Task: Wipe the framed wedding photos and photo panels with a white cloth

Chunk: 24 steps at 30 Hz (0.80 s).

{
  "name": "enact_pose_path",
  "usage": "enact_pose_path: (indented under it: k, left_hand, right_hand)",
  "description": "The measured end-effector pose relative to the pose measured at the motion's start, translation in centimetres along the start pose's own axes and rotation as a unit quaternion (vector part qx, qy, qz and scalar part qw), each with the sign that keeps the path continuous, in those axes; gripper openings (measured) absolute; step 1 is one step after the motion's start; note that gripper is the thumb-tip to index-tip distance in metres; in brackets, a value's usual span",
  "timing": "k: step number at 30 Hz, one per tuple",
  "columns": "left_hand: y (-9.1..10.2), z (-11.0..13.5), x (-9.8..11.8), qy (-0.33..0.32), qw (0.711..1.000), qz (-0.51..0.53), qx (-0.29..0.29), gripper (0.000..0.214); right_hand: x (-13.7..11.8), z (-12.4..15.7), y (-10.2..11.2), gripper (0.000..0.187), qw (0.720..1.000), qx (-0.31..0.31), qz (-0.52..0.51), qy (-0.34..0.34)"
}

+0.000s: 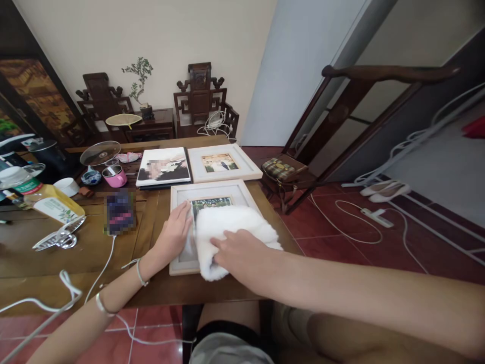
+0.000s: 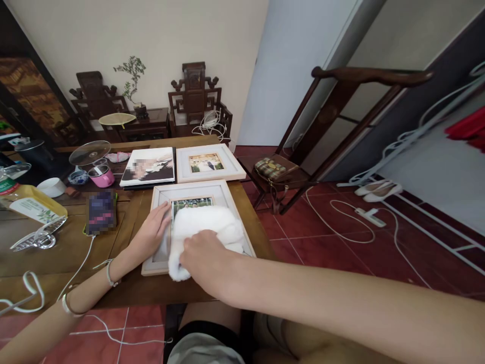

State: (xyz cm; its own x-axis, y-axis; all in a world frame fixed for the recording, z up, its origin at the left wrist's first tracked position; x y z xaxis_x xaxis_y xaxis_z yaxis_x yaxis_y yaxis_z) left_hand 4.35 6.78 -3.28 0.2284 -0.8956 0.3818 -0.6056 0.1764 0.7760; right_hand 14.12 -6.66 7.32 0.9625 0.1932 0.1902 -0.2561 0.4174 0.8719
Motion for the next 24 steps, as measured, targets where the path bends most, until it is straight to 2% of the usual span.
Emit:
enact_pose_path:
  k: [2,4,6,8,10,12,14,16,19,21,24]
  left_hand:
    - [-0.2,0.2,-0.2,-0.008,1.000,-0.012,-0.002,0.040]
    - [-0.3,0.2,-0.3,-0.010,1.000,-0.021,-0.003,0.040]
    - [-0.3,0.2,-0.2,-0.006,1.000,-0.026,-0.008,0.039]
    - [-0.4,0.2,-0.2,-0.001,1.000,-0.029,-0.011,0.039]
    - [-0.4,0.2,-0.2,-0.001,0.999,-0.031,-0.011,0.039]
    - [-0.3,0.1,-0.3,-0.009,0.999,-0.032,-0.010,0.039]
    - [-0.3,0.0,-0.3,-0.023,0.999,-0.033,-0.013,0.038]
    - [-0.3,-0.1,-0.3,-0.031,0.999,-0.030,-0.019,0.035]
    - [-0.2,-0.3,-0.3,-0.024,0.999,-0.027,-0.028,0.028]
    - [-0.2,-0.4,-0.3,-0.025,0.999,-0.023,-0.032,0.029]
    - [-0.3,-0.2,-0.3,-0.030,0.999,-0.020,-0.027,0.037]
  right_hand:
    - [1.6,0.3,0.3,0.027,0.999,-0.024,-0.012,-0.041]
    - [4.1,-0.1,0.9,0.030,0.994,0.012,-0.013,-0.107]
    - [7.1,-1.1,1.7,0.039,0.976,0.104,-0.004,-0.192]
    - [9.7,-2.5,2.6,0.046,0.944,0.218,0.013,-0.246]
    - [10.9,-4.4,3.0,0.046,0.918,0.316,0.040,-0.235]
    - [10.6,-6.6,2.9,0.043,0.911,0.365,0.069,-0.180]
    - [9.1,-8.9,2.1,0.043,0.923,0.358,0.082,-0.114]
    - [7.1,-10.8,1.0,0.045,0.942,0.320,0.076,-0.059]
    - [5.0,-12.2,-0.6,0.046,0.959,0.279,0.044,-0.031]
    - [4.8,-12.4,-1.3,0.046,0.959,0.281,0.032,-0.027]
    - [6.1,-12.0,-2.2,0.043,0.962,0.271,0.038,-0.022]
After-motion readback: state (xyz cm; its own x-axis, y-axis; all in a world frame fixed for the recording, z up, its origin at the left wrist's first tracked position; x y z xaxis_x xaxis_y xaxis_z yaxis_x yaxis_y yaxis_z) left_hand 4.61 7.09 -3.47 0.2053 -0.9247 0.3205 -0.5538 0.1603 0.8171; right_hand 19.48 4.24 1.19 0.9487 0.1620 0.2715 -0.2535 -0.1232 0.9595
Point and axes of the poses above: each hand's wrist, its own z-axis away from the middle knuckle, its own y-axis out of the back of the hand, x = y × z, the point moved 4 cm from there along -z, towards the middle knuckle, and after that the axes turned 14 degrees about -y, right-handed, at the moved point
